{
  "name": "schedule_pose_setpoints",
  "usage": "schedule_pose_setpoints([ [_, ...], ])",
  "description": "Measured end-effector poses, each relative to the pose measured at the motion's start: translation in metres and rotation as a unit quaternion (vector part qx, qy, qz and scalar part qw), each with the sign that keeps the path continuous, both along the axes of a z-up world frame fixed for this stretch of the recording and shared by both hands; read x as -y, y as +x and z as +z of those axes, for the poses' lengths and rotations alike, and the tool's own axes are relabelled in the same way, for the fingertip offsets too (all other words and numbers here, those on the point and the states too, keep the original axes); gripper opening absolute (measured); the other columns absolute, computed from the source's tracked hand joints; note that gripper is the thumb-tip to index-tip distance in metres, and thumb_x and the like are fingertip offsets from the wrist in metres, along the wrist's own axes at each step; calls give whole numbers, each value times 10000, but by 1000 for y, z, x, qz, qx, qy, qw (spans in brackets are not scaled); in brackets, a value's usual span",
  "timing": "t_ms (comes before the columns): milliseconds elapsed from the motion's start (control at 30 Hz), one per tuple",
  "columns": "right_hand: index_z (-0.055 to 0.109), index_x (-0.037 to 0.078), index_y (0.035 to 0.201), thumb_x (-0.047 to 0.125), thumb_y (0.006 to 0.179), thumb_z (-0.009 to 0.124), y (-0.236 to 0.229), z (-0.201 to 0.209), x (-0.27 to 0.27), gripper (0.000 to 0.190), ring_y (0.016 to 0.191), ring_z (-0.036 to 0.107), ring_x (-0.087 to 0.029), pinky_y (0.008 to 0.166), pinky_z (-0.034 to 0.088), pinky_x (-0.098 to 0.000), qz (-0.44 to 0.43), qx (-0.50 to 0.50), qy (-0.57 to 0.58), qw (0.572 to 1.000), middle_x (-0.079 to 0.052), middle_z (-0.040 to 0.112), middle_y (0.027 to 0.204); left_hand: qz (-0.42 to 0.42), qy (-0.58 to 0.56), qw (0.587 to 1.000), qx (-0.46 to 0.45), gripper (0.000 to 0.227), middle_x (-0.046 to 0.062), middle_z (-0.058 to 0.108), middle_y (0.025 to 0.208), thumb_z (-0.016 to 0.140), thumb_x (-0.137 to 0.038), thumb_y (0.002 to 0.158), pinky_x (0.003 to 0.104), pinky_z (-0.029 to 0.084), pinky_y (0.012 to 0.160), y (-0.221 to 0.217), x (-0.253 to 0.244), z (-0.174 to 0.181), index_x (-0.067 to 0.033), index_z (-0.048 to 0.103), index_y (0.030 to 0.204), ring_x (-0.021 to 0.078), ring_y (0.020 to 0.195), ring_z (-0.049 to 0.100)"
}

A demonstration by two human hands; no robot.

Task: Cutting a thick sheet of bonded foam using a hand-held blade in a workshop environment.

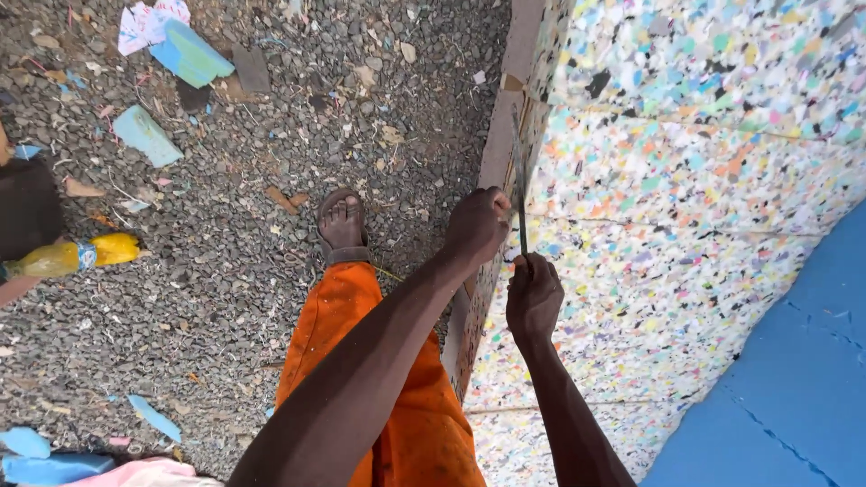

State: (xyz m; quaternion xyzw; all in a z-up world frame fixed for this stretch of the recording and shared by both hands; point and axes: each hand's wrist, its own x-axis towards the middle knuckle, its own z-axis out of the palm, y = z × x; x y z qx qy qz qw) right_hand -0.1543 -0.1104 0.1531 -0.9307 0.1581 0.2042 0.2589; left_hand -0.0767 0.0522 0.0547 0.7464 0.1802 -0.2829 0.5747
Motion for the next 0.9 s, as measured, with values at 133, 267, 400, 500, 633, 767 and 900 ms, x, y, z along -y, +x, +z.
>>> schedule_pose_setpoints([
  [133,784,-18,1440,210,1363,533,15,17,-12,348,841,913,-319,709,777,-467,-17,-42,30,999,-159,871,966,27,-22,999,10,307,132,882,1177,938,-146,1042,627,722,1083,-1,0,7,-179,836,1329,453,1299,868],
  [267,762,135,1170,392,1385,529,18,12,-13,408,760,904,-392,653,723,-567,142,-103,-124,977,-103,874,791,93,-23,993,68,258,167,887,1106,952,-86,1079,623,748,960,-13,15,-9,-137,857,1314,465,1154,898],
  [400,720,138,1055,458,1386,513,45,-20,-8,505,806,903,-500,654,717,-642,193,-69,-175,963,-201,834,762,136,-24,986,95,158,147,897,1036,934,-73,1103,582,750,891,-14,24,-14,-142,870,1230,443,1067,907],
  [500,746,148,1091,483,1367,500,53,-39,1,499,883,907,-537,702,726,-697,209,-65,-187,958,-209,834,801,147,-8,984,98,131,161,910,1014,888,-23,1115,574,742,859,-11,24,-9,-132,863,1183,455,1038,911],
  [633,719,178,1062,380,1362,563,-10,-21,10,394,820,901,-511,702,729,-616,238,-91,-213,943,-189,819,761,139,28,986,92,106,104,914,938,915,-68,1070,540,743,871,-15,26,-11,-170,898,1090,413,985,910],
  [767,715,166,1025,451,1337,520,-63,29,9,465,883,908,-532,743,728,-668,179,-172,-204,947,-207,843,794,144,38,987,62,64,106,931,965,895,-123,1080,567,739,887,-30,29,-9,-178,905,1111,426,1015,912],
  [900,783,244,1124,417,1270,584,-39,-10,28,301,835,930,-351,723,765,-559,433,-98,-315,839,-6,834,917,163,35,985,40,60,97,935,996,888,-198,1102,569,744,928,-27,34,-17,-202,917,1155,410,1061,921],
])
